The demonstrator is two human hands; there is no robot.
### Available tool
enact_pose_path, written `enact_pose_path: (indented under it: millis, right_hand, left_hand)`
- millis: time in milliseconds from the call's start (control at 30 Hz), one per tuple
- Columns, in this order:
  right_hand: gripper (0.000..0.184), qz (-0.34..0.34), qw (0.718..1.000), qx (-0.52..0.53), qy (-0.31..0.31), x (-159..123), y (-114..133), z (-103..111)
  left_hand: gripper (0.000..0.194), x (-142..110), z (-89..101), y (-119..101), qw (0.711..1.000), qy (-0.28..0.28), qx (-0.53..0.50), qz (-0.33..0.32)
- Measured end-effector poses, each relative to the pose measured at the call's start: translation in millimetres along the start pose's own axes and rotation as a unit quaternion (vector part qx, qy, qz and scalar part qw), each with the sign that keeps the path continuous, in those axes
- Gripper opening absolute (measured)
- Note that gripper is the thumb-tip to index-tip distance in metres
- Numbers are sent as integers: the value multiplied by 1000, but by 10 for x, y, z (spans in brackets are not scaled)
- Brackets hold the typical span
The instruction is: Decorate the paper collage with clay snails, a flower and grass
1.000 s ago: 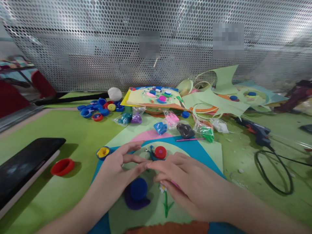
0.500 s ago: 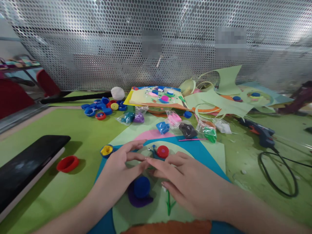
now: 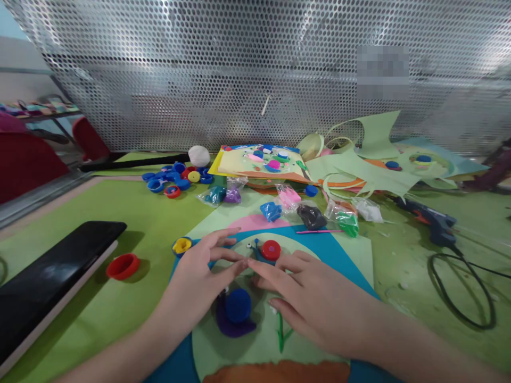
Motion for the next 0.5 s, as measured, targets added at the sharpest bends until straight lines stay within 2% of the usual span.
enact_pose_path:
  millis: [500]
  right_hand:
    - [50,-6,1000,14,17,0,4,6]
  left_hand:
    - [42,8,3,6,1000,-7,20,-2]
Point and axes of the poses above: each hand's wrist, its own x-axis towards the middle knuckle, its own z-axis out of the back of the hand, y = z × x, the point moved 3 cm from there along x, towards the middle knuckle, and after that the axes turned 15 degrees about -x, right-handed, at the moved point
